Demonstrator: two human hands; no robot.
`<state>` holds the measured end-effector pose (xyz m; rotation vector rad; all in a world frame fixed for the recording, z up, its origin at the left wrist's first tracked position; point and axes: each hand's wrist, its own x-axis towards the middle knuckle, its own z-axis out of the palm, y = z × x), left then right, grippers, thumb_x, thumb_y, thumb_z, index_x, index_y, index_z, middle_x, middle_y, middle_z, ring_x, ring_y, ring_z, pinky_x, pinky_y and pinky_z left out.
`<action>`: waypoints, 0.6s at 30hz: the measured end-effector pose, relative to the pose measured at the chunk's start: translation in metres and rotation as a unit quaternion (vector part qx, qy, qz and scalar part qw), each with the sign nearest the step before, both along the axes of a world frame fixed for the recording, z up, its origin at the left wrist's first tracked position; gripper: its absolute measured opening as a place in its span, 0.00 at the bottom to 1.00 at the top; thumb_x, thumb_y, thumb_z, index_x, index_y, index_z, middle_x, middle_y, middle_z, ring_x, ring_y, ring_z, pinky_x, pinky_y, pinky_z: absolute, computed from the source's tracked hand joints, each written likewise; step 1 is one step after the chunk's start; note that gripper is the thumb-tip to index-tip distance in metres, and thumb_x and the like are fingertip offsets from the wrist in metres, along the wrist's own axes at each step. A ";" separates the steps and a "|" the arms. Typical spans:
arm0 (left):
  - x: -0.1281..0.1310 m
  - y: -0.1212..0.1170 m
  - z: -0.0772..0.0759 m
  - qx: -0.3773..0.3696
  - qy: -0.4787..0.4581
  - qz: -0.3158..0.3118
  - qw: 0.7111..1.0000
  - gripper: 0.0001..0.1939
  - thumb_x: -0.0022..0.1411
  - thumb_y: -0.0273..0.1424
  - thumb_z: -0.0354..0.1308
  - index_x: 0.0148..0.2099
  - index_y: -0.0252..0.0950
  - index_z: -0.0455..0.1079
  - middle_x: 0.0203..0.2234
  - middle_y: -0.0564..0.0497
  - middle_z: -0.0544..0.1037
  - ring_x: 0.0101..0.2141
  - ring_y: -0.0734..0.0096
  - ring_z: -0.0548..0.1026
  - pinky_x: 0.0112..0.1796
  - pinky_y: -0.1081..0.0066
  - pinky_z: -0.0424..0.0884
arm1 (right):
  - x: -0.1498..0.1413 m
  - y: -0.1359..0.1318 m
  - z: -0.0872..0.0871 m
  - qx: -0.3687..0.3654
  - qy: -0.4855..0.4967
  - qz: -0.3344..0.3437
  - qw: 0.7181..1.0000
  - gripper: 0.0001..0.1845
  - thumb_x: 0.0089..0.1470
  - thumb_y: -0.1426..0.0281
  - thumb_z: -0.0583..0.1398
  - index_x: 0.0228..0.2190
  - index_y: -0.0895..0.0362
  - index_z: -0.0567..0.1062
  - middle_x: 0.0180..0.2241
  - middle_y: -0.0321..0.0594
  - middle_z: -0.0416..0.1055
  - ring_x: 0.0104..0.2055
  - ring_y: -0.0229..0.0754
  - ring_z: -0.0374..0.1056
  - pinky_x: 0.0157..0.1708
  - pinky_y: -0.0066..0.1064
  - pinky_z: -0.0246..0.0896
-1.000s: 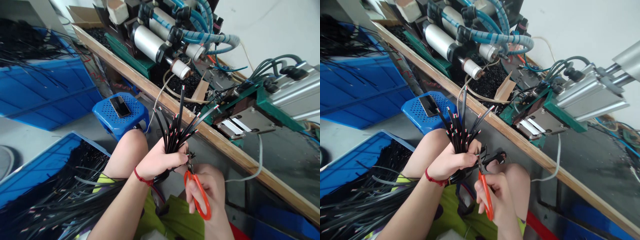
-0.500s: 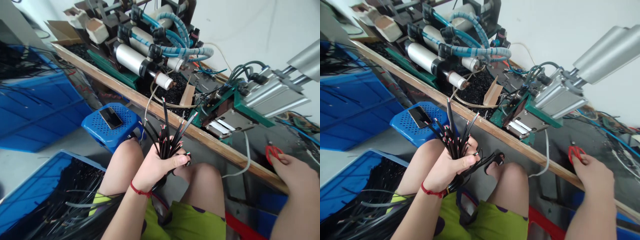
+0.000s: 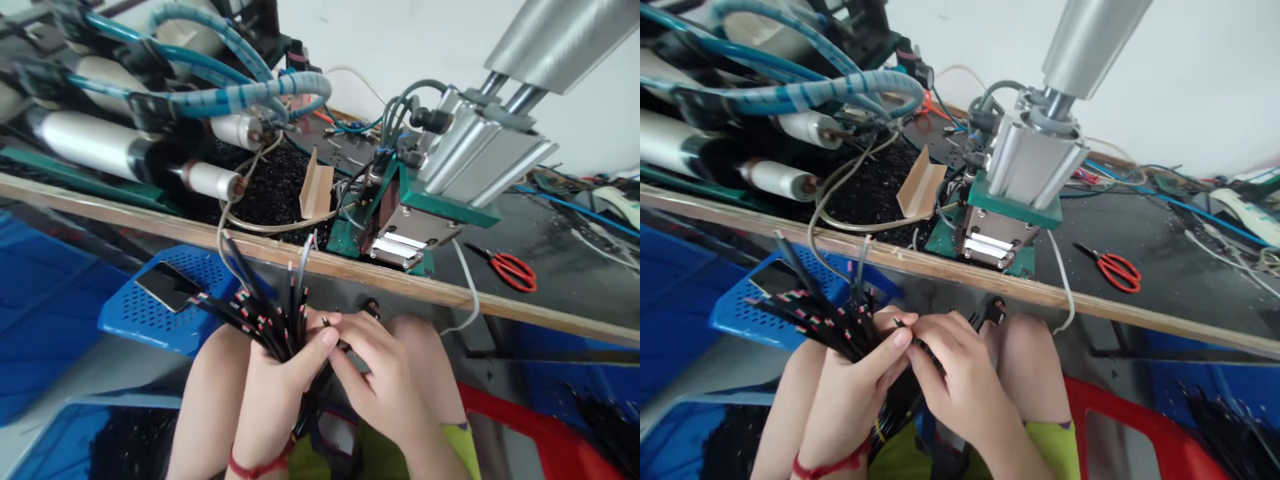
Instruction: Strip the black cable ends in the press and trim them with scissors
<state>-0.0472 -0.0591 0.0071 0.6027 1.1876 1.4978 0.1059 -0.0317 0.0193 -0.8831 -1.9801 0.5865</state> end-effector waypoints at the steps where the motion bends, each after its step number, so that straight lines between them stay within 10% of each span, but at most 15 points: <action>1: 0.001 0.000 -0.002 -0.007 0.019 0.021 1.000 0.16 0.56 0.42 0.87 0.40 0.38 0.91 0.36 0.45 0.87 0.30 0.67 0.78 0.24 0.75 0.72 | -0.003 0.002 -0.002 0.002 0.019 -0.001 1.000 0.09 0.74 0.77 0.63 0.45 0.53 0.84 0.41 0.41 0.88 0.40 0.44 0.83 0.43 0.34 0.79; 8: 0.010 0.013 -0.001 -0.005 0.070 0.108 0.992 0.18 0.58 0.38 0.86 0.49 0.41 0.91 0.30 0.52 0.81 0.24 0.75 0.72 0.22 0.76 0.68 | 0.006 0.014 0.009 -0.230 0.129 0.042 0.964 0.20 0.72 0.72 0.64 0.25 0.55 0.75 0.18 0.31 0.75 0.18 0.32 0.66 0.20 0.22 0.56; 12: 0.012 0.017 0.008 0.012 0.021 0.084 0.996 0.21 0.67 0.44 0.80 0.57 0.41 0.89 0.18 0.60 0.68 0.16 0.80 0.61 0.18 0.77 0.60 | -0.010 0.023 0.003 -0.217 0.350 -0.052 0.910 0.21 0.72 0.66 0.68 0.25 0.55 0.79 0.17 0.32 0.76 0.15 0.31 0.61 0.17 0.21 0.52; 18: -0.001 0.015 0.010 0.014 0.075 -0.028 0.997 0.15 0.66 0.46 0.80 0.37 0.40 0.87 0.14 0.54 0.68 0.15 0.71 0.66 0.16 0.72 0.64 | -0.041 0.043 0.001 -0.165 0.488 -0.171 0.840 0.19 0.69 0.70 0.68 0.24 0.54 0.81 0.15 0.30 0.75 0.15 0.32 0.64 0.16 0.22 0.54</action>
